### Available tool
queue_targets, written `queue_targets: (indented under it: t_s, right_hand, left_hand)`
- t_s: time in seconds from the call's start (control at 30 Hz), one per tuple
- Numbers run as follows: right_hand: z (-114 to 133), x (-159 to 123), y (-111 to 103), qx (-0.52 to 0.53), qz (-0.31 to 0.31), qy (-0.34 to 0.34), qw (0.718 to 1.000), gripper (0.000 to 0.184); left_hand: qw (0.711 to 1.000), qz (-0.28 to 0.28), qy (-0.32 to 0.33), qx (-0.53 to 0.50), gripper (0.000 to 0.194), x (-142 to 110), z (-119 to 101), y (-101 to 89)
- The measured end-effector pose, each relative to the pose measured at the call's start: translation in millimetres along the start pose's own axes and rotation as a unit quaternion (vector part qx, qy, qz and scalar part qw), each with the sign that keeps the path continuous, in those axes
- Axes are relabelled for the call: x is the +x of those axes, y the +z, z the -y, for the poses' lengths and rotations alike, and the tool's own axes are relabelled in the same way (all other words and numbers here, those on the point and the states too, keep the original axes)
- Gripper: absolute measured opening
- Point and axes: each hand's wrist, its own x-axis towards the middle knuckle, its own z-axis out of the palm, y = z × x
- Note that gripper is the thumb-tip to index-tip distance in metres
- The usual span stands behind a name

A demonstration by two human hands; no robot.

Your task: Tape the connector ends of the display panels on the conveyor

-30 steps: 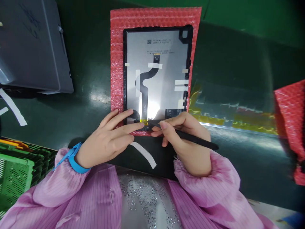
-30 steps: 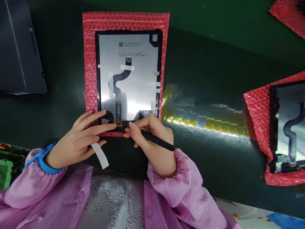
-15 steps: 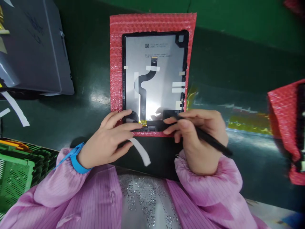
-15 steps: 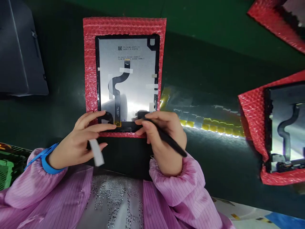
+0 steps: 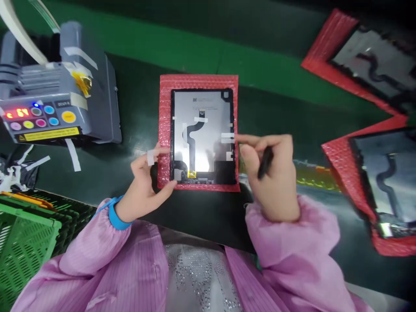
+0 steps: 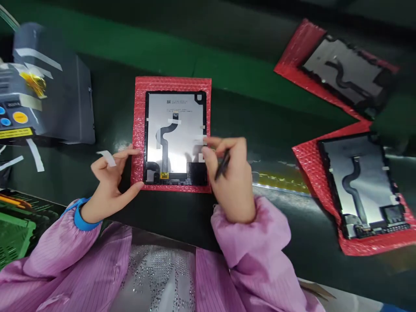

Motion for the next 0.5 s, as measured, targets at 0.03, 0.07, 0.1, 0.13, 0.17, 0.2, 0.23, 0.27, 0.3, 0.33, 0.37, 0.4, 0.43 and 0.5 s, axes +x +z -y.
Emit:
queue_targets:
  t_s: [0.03,0.07,0.1,0.13,0.17,0.2,0.23,0.27,0.3,0.33,0.37,0.4,0.43,0.5]
  right_hand:
    - [-4.9,11.8,-1.8,0.029,-0.027,0.052,0.998,0.025]
    - [-10.0,23.8,-2.3,0.064,-0.026,0.096,0.993,0.033]
    - [-14.2,35.3,-1.3,0.091,-0.026,0.134,0.986,0.04]
    - [-17.0,45.7,0.9,0.107,-0.027,0.163,0.98,0.045]
    - [-17.6,55.1,4.3,0.113,-0.018,0.185,0.976,0.049]
    - [-15.9,63.7,8.5,0.111,-0.004,0.199,0.974,0.05]
    - [-12.0,72.4,13.2,0.101,0.014,0.199,0.975,0.049]
    - [-6.3,82.2,18.1,0.088,0.03,0.187,0.978,0.046]
    - [0.6,94.0,22.5,0.074,0.041,0.166,0.983,0.041]
    - [8.3,108.4,25.8,0.06,0.036,0.13,0.989,0.036]
    - [15.9,125.5,27.6,0.051,0.019,0.101,0.993,0.03]
    - [23.2,144.7,27.2,0.044,0.001,0.079,0.996,0.024]
    - [29.5,164.9,24.3,0.038,-0.016,0.06,0.997,0.02]
    - [37.2,202.5,10.9,0.028,-0.045,0.034,0.998,0.019]
  left_hand:
    - [1.0,0.003,0.006,0.021,0.06,-0.1,1.2,1.7]
    - [0.999,0.008,0.012,0.04,0.06,-0.3,2.3,3.3]
    - [0.998,0.013,0.018,0.06,0.059,-0.5,3.3,4.5]
    - [0.997,0.015,0.023,0.077,0.058,-0.5,4.2,5.3]
    - [0.996,0.018,0.026,0.085,0.057,-0.2,5.2,5.6]
    - [0.996,0.02,0.024,0.085,0.057,0.7,6.3,5.4]
    - [0.996,0.021,0.016,0.082,0.058,2.4,7.8,4.9]
    - [0.997,0.02,0.008,0.079,0.059,5.2,9.6,4.1]
    - [0.997,0.016,0.0,0.074,0.06,9.3,11.9,3.3]
    - [0.998,0.01,-0.006,0.063,0.06,14.7,14.4,2.7]
    - [0.999,0.001,-0.012,0.044,0.059,21.4,16.9,2.3]
    - [1.0,-0.012,-0.016,0.019,0.057,29.0,19.1,2.2]
    - [0.999,-0.026,-0.019,-0.009,0.054,37.3,20.7,2.3]
    - [0.997,-0.049,-0.023,-0.061,0.049,53.8,21.7,2.9]
